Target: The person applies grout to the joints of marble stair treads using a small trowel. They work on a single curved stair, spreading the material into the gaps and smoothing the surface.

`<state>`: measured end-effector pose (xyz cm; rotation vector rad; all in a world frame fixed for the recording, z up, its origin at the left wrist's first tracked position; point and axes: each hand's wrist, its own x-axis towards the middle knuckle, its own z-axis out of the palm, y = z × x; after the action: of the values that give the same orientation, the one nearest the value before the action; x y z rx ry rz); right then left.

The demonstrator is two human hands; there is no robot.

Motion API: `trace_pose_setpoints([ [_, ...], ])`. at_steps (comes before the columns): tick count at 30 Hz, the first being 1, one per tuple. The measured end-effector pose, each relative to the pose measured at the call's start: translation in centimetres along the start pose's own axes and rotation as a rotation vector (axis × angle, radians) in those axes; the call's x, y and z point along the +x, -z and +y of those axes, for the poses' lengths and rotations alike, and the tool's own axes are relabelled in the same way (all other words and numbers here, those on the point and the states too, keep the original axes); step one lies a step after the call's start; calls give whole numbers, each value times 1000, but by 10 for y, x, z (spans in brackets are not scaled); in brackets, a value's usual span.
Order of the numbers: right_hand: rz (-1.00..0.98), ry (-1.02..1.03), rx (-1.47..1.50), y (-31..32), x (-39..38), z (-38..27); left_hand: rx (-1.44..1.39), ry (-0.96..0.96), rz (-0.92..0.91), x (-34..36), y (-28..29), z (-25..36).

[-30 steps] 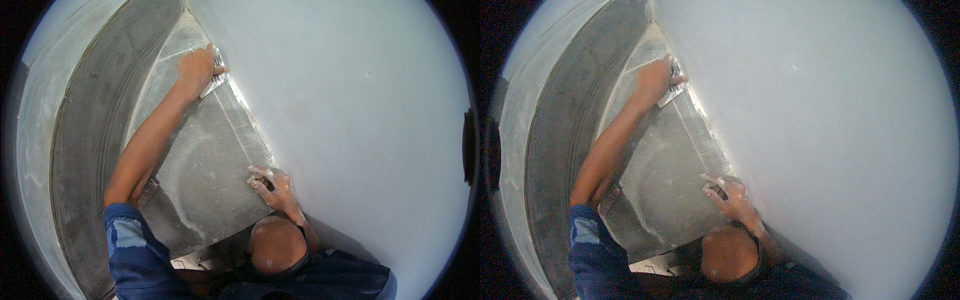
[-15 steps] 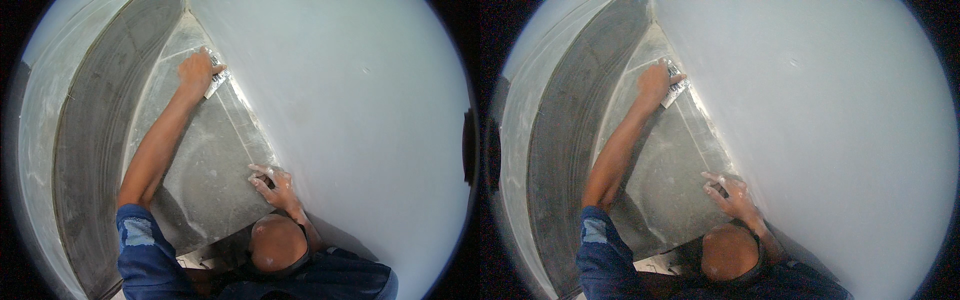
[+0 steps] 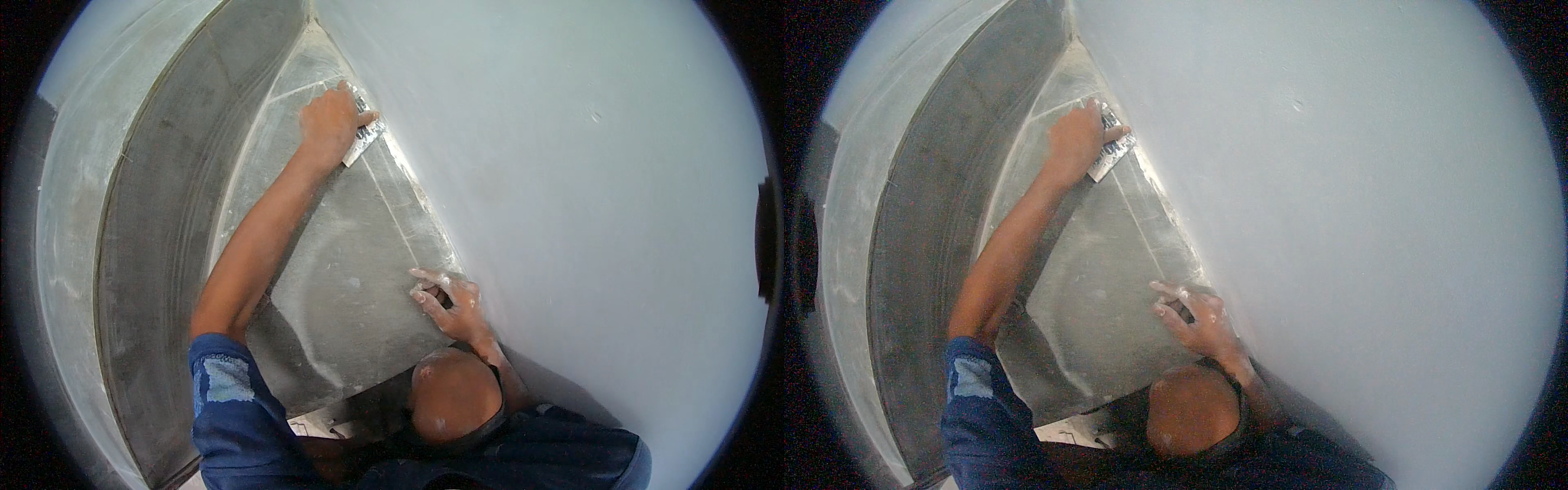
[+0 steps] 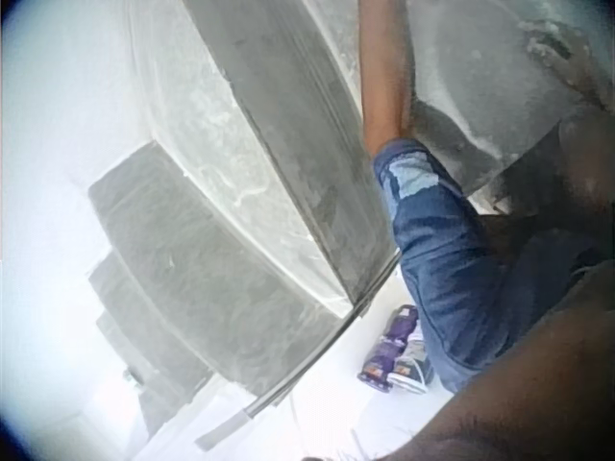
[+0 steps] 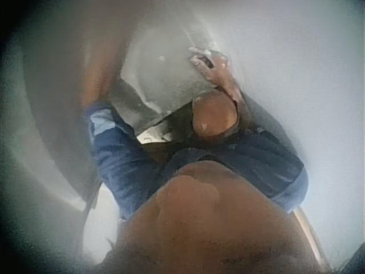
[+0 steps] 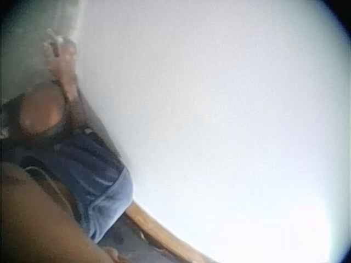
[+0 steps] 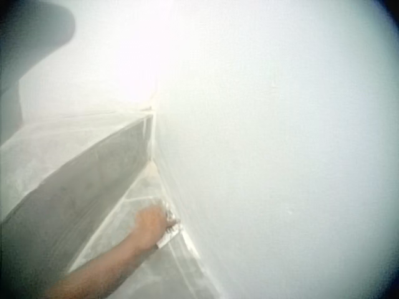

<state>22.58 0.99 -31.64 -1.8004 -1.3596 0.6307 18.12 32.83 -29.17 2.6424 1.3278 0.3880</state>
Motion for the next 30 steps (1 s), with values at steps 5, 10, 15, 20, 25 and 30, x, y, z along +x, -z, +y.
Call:
trace_pose_setpoints([
  [5, -16, -44, 40, 0, -2, 4, -25, 147, -98, 14, -8, -2],
  [10, -20, -29, 21, 0, 0, 0, -70, 152, 9, 13, -11, -8],
  [15, -42, -55, -10, 1, 0, 2, 13, 1, -67, 6, 4, 3],
  [20, -58, -66, -20, 2, -2, 3, 3, -65, 11, 10, 1, 3],
  [25, -22, -22, -13, -1, -2, 5, 7, -22, 10, -1, -3, 1],
  [30, -64, -55, -21, 3, 0, -1, -14, -2, 61, -7, -1, 5],
])
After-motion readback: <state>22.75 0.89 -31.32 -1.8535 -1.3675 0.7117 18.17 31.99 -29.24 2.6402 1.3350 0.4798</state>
